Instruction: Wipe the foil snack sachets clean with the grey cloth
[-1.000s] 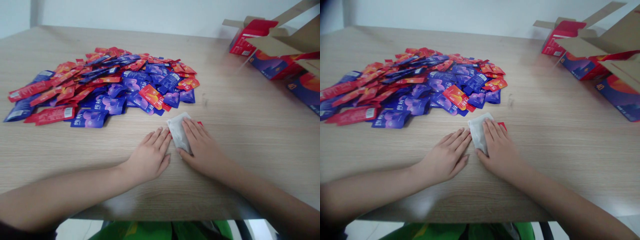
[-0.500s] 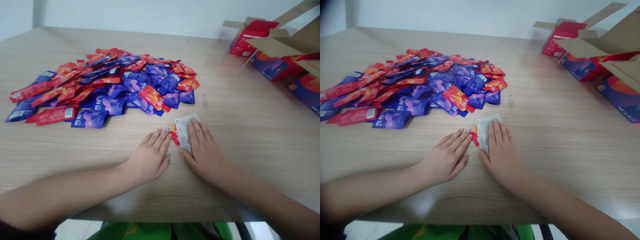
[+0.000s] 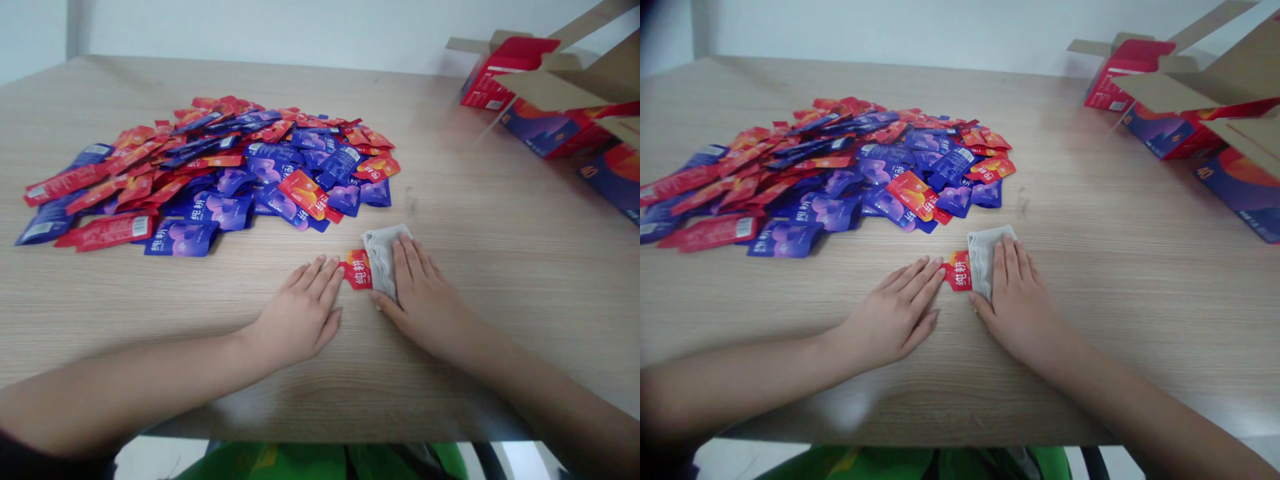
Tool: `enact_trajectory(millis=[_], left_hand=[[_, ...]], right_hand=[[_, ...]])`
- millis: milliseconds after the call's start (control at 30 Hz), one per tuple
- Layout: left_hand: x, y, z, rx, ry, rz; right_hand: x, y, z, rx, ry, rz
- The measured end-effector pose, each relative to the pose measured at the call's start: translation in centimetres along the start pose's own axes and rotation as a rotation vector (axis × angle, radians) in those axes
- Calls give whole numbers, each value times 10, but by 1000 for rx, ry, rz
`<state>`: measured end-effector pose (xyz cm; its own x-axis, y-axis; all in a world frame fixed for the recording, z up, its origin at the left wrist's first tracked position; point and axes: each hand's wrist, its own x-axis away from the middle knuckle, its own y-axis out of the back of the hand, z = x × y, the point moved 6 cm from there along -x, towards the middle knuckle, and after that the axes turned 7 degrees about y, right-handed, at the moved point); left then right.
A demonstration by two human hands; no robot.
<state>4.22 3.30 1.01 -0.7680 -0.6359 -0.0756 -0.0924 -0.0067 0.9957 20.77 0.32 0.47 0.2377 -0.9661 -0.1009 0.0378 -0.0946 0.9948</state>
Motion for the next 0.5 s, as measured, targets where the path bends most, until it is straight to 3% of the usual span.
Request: enact_trajectory(millis=[500], left_hand=[[-1, 0, 0, 18, 2, 3]], right_hand=[[-3, 3, 12, -57, 68, 45]])
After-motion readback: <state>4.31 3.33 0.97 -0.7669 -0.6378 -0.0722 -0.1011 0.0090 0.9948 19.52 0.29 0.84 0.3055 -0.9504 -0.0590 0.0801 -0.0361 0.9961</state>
